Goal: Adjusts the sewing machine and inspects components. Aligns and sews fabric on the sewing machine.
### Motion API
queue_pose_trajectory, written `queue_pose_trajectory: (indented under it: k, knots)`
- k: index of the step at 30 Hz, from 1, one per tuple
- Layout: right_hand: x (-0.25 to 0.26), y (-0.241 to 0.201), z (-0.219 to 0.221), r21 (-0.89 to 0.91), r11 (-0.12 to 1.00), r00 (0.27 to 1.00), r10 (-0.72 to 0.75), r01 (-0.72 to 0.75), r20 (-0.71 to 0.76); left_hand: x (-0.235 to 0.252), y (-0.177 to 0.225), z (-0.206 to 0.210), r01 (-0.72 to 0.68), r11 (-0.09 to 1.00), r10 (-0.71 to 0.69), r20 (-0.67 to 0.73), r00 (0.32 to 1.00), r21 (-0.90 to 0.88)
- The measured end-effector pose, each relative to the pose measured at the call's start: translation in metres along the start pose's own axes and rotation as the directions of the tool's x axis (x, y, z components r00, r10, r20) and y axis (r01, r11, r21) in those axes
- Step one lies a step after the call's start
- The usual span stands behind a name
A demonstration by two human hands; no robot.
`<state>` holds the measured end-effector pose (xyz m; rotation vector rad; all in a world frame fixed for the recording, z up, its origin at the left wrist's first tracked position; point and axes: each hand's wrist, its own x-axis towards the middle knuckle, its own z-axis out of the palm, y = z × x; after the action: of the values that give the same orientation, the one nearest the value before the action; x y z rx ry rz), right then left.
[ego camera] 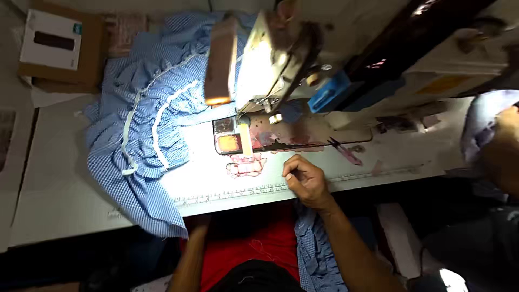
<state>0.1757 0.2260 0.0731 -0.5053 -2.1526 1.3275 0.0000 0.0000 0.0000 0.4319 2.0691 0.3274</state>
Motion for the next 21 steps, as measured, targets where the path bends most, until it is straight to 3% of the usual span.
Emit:
queue_pose_trajectory:
  k: [1,2,3,4,5,6,7,8,10,13,15,16,18,19,21]
  knots:
    - [0.0,-0.007,0.003,-0.018,1.0,1.0,0.007,-0.007,0.008,-0.025,-0.011,-0.006,-0.325,0.946,0.324,0.096,0.941,-0.004]
    - [0.001,-0.014,0.005,-0.049,0.999,1.0,0.015,-0.014,0.004,-0.039,-0.018,-0.015,-0.596,0.8,0.593,0.251,0.765,-0.076]
    - [0.002,-0.021,0.008,-0.075,0.997,0.999,0.032,-0.032,-0.005,-0.051,-0.021,-0.022,-0.789,0.572,0.802,0.355,0.481,-0.224]
    - [-0.001,-0.026,0.011,-0.083,0.995,0.998,0.061,-0.061,-0.01,-0.065,-0.014,-0.029,-0.85,0.388,0.902,0.338,0.269,-0.357]
    - [-0.002,-0.03,0.014,-0.076,0.993,0.996,0.087,-0.087,-0.006,-0.077,0.001,-0.038,-0.904,0.251,0.962,0.19,0.195,-0.347]
    - [0.001,-0.034,0.017,-0.063,0.992,0.994,0.105,-0.105,0.003,-0.082,0.022,-0.046,-0.963,0.207,0.976,-0.031,0.215,-0.171]
    - [0.002,-0.038,0.021,-0.052,0.991,0.993,0.12,-0.12,0.013,-0.079,0.045,-0.049,-0.959,0.27,0.94,-0.238,0.244,0.086]
    - [0.002,-0.041,0.025,-0.042,0.99,0.991,0.135,-0.134,0.023,-0.067,0.067,-0.051,-0.886,0.375,0.899,-0.338,0.277,0.271]
    - [0.003,-0.045,0.032,-0.03,0.987,0.985,0.162,-0.16,0.053,-0.03,0.097,-0.048,-0.768,0.476,0.872,-0.341,0.351,0.429]
    - [0.004,-0.049,0.028,-0.073,0.989,0.986,0.136,-0.13,0.092,0.005,0.115,-0.036,-0.759,0.4,0.896,-0.391,0.209,0.513]
    - [-0.001,-0.061,0.008,-0.175,0.98,0.986,0.113,-0.09,0.126,0.009,0.111,-0.032,-0.781,0.377,0.889,-0.43,0.156,0.498]
    - [0.0,-0.071,-0.016,-0.257,0.965,0.994,0.073,-0.051,0.078,0.011,0.111,-0.033,-0.803,0.367,0.885,-0.442,0.146,0.47]
    - [0.009,-0.086,-0.089,-0.37,0.929,0.985,-0.075,0.011,-0.157,0.009,0.111,-0.037,-0.84,0.367,0.876,-0.452,0.167,0.4]
    - [0.023,-0.092,-0.138,-0.414,0.91,0.932,-0.169,0.022,-0.322,0.008,0.11,-0.037,-0.845,0.383,0.869,-0.456,0.193,0.372]
    - [0.073,-0.093,-0.238,-0.463,0.871,0.724,-0.212,-0.164,-0.656,0.009,0.105,-0.036,-0.846,0.416,0.853,-0.465,0.236,0.333]
